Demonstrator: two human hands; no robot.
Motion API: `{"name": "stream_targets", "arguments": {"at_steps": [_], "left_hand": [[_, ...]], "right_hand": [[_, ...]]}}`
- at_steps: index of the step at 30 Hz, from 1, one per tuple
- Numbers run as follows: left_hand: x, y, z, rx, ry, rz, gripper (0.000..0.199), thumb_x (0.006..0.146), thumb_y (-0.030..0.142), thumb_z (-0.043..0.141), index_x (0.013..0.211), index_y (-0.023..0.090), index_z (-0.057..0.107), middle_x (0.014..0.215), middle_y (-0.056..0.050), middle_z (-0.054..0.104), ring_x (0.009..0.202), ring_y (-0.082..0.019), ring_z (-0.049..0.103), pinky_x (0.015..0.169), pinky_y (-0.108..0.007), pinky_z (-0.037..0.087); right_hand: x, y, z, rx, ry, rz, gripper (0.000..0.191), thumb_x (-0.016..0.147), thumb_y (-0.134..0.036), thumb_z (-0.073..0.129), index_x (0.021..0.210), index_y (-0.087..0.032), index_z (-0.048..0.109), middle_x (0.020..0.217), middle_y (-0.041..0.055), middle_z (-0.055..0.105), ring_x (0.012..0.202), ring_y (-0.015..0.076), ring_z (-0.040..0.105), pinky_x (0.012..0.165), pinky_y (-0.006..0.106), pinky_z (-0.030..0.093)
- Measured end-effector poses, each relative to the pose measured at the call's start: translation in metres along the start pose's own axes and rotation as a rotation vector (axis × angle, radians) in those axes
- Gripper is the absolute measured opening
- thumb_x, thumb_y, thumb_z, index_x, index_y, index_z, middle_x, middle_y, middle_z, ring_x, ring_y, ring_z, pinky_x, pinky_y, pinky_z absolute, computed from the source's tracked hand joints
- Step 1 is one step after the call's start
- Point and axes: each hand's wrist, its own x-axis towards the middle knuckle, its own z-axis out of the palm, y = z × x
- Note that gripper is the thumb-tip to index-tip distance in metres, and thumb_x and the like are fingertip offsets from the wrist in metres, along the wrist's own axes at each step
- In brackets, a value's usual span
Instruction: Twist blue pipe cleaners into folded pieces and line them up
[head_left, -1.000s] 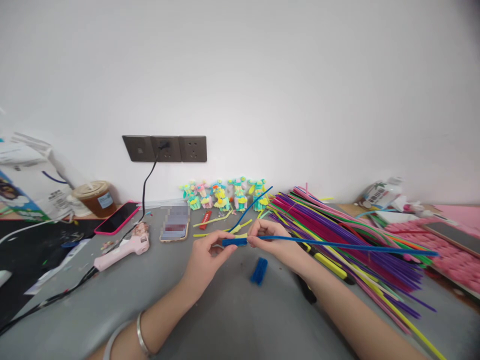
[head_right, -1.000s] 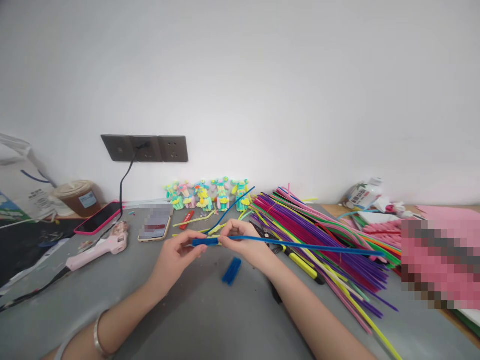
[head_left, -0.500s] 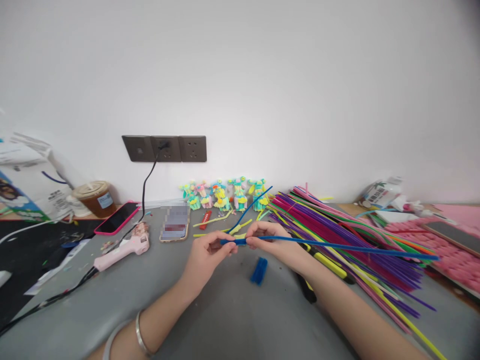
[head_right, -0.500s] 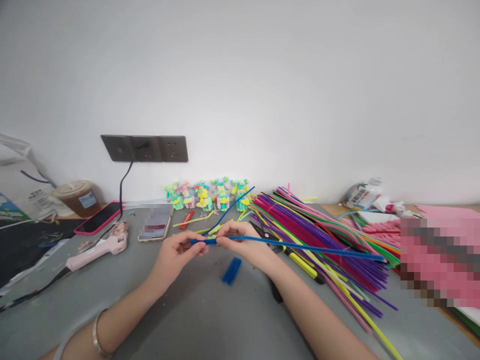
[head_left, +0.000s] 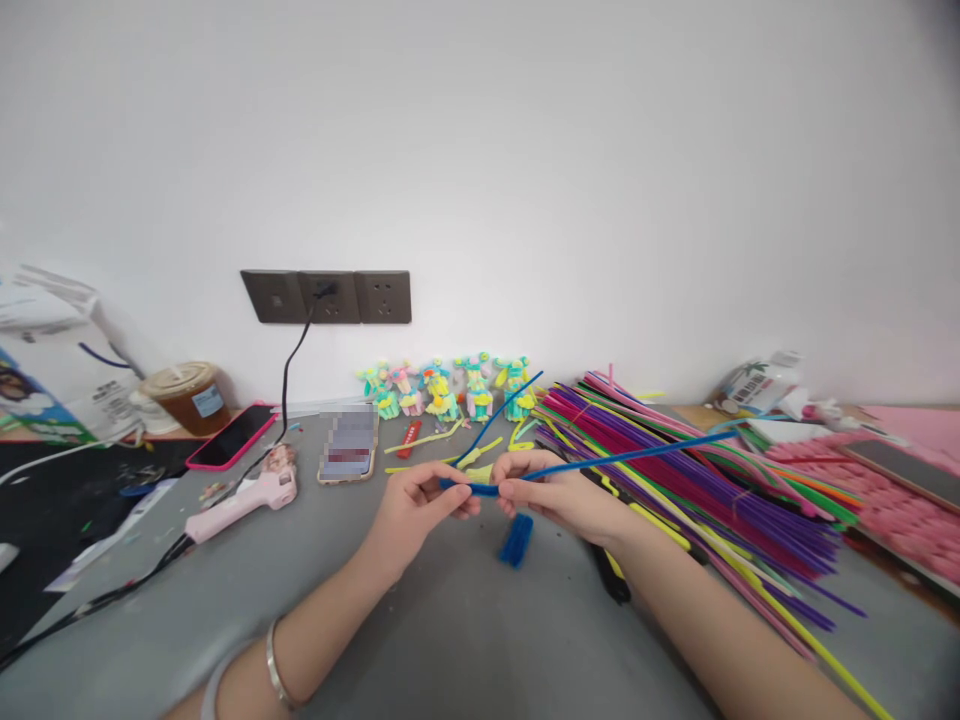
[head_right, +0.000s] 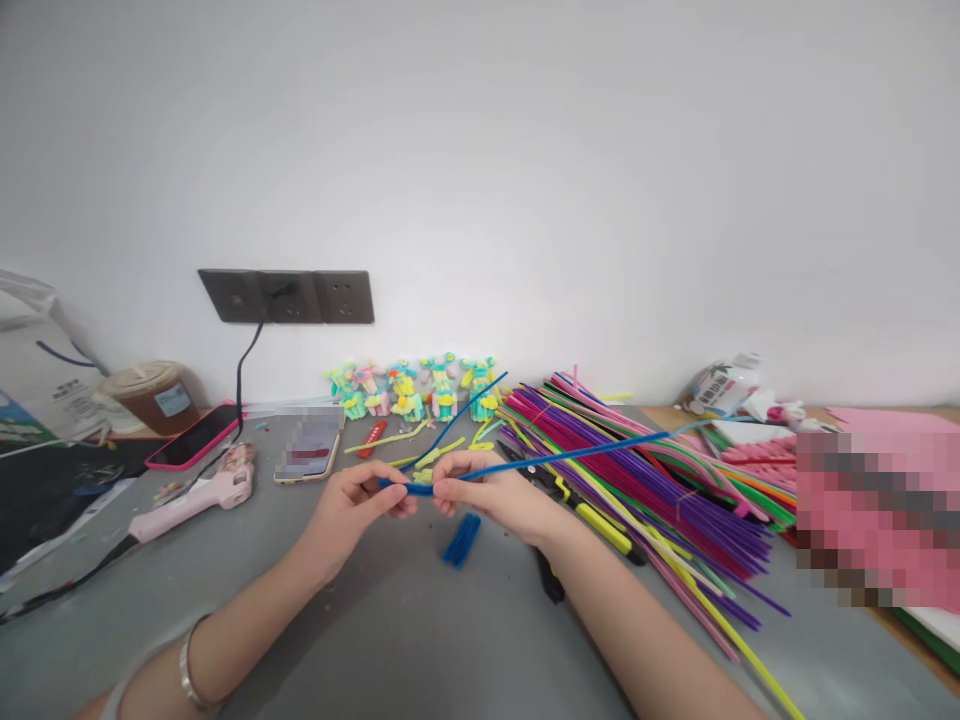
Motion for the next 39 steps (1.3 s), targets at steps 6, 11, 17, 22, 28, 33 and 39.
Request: {"name": "stream_targets", "arguments": {"at_steps": [6,11,17,22,28,33,39], "left_hand": [[-0.004,0.003,0.003,-0.188,-0.104,-0.093,0.027,0.068,0.036,0.080,0.079,0.014,0.068,0.065,-0.003,0.074,0.059,-0.014,0.069,0.060,-0.023,0.056],[-0.005,0.005,0.004,-0.243,-0.155,-0.114,0.023,0.069,0.033,0.081,0.076,0.014,0.069,0.065,-0.003,0.074,0.058,-0.012,0.069,0.059,-0.020,0.054],[-0.008,0.007,0.006,-0.297,-0.224,-0.140,0.021,0.069,0.031,0.081,0.074,0.014,0.070,0.063,-0.002,0.073,0.058,-0.012,0.070,0.057,-0.018,0.054],[-0.010,0.007,0.007,-0.309,-0.265,-0.162,0.022,0.068,0.030,0.082,0.074,0.014,0.069,0.064,-0.002,0.074,0.059,-0.013,0.070,0.057,-0.018,0.054],[-0.010,0.007,0.008,-0.323,-0.267,-0.185,0.026,0.065,0.032,0.084,0.072,0.013,0.068,0.064,-0.003,0.073,0.058,-0.014,0.070,0.056,-0.019,0.054],[-0.011,0.008,0.008,-0.346,-0.280,-0.215,0.027,0.064,0.033,0.085,0.071,0.013,0.068,0.063,-0.004,0.073,0.056,-0.014,0.069,0.056,-0.020,0.054],[-0.005,0.008,0.002,-0.286,-0.206,-0.245,0.031,0.065,0.034,0.083,0.082,0.013,0.068,0.065,-0.003,0.072,0.056,-0.011,0.066,0.056,-0.019,0.052]], "right_hand": [[-0.003,-0.005,0.003,0.047,-0.081,0.031,0.027,0.068,-0.037,0.081,0.074,-0.015,0.066,0.065,-0.0013,0.060,0.058,0.0099,0.056,0.058,0.022,0.046],[-0.005,-0.004,0.003,0.060,-0.157,0.008,0.026,0.070,-0.036,0.080,0.074,-0.015,0.065,0.067,-0.0012,0.060,0.058,0.0100,0.057,0.056,0.021,0.044],[-0.005,-0.001,0.003,0.070,-0.245,-0.016,0.025,0.071,-0.034,0.080,0.073,-0.015,0.065,0.066,-0.0004,0.062,0.058,0.0109,0.058,0.058,0.022,0.045],[-0.004,0.000,0.003,0.066,-0.297,-0.017,0.026,0.070,-0.037,0.080,0.071,-0.014,0.066,0.065,0.0003,0.063,0.059,0.0122,0.058,0.060,0.024,0.046],[-0.001,0.007,0.002,0.077,-0.328,-0.058,0.029,0.070,-0.037,0.080,0.070,-0.012,0.065,0.063,0.0002,0.062,0.057,0.0113,0.057,0.058,0.023,0.045],[-0.001,0.009,0.005,0.115,-0.350,-0.062,0.029,0.070,-0.035,0.081,0.070,-0.012,0.063,0.065,0.0004,0.063,0.059,0.0113,0.058,0.059,0.023,0.046],[-0.003,0.001,0.005,0.069,-0.214,-0.062,0.030,0.072,-0.039,0.078,0.075,-0.014,0.062,0.067,-0.0003,0.061,0.058,0.0108,0.058,0.058,0.023,0.045]]}}
